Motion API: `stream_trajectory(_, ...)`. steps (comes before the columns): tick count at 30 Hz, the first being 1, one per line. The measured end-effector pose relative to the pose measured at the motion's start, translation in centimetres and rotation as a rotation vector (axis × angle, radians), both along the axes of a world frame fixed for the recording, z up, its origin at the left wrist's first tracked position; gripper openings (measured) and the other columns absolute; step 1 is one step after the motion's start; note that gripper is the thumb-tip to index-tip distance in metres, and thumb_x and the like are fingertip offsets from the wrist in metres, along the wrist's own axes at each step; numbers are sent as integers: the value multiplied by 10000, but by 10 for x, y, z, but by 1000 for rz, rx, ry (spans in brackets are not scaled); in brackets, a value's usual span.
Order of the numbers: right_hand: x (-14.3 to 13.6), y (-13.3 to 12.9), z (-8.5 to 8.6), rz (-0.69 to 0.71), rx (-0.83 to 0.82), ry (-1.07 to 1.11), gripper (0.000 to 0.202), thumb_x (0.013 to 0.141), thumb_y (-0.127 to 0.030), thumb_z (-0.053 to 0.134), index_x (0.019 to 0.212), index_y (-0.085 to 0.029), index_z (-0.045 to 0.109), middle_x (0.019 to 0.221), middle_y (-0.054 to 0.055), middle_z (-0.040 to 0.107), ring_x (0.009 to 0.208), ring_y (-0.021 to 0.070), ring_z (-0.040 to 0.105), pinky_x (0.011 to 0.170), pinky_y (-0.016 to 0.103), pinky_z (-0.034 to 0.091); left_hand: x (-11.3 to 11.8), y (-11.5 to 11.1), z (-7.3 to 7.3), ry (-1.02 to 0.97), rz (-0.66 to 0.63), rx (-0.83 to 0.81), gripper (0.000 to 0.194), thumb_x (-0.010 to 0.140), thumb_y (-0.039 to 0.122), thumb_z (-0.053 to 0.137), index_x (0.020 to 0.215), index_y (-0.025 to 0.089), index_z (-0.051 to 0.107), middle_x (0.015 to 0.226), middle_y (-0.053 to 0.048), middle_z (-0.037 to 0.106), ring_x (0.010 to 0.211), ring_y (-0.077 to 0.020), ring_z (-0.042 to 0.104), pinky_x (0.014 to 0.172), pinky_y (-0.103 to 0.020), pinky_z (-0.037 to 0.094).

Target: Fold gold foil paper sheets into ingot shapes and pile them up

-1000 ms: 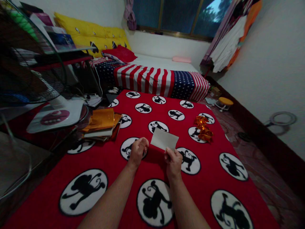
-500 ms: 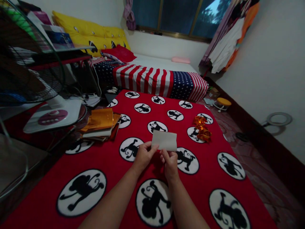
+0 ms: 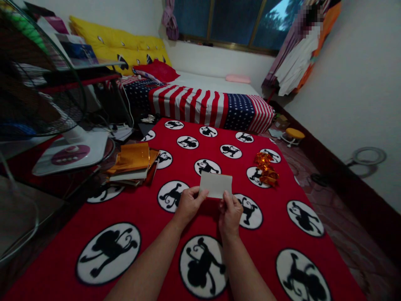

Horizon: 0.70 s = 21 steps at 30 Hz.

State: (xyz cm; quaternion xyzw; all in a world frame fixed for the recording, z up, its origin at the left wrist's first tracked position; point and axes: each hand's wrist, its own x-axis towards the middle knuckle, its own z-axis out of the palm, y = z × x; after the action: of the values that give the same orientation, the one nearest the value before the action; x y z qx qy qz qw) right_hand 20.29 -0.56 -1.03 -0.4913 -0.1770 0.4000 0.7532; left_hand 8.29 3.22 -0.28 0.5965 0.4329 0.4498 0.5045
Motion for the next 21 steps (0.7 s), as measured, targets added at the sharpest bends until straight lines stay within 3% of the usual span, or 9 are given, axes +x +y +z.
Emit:
stream_trajectory(8, 5, 3, 0, -72, 97, 58, 397, 770, -456, 673, 604, -184, 436, 498, -87, 423, 386, 30, 301, 374, 169, 213, -9, 7, -4, -61, 101, -10, 372, 820, 435, 576, 583, 161, 491, 520, 49, 397, 500, -80, 349, 492, -209, 265)
stream_trajectory(14, -3, 2, -1, 156, 48, -52, 368, 765, -533, 670, 825, -195, 538, 596, -70, 494, 431, 46, 368, 380, 166, 242, -5, 5, -3, -115, 127, -18, 364, 814, 444, 578, 601, 157, 512, 531, 46, 412, 508, -81, 355, 500, -208, 283)
stream_trajectory(17, -5, 1, -1, 210, -11, -157, 357, 713, -463, 738, 701, -175, 527, 510, -83, 433, 425, 46, 336, 400, 183, 255, 2, -1, 1, -100, 43, -17, 340, 803, 434, 594, 629, 149, 536, 569, 39, 445, 541, -87, 379, 527, -207, 312)
stream_trajectory(21, -3, -1, -3, 186, -11, -133, 361, 688, -396, 756, 599, -177, 484, 468, -78, 407, 420, 49, 316, 401, 201, 237, 2, -2, 2, -58, -3, -10, 374, 793, 427, 610, 568, 151, 494, 544, 43, 411, 536, -84, 371, 521, -210, 296)
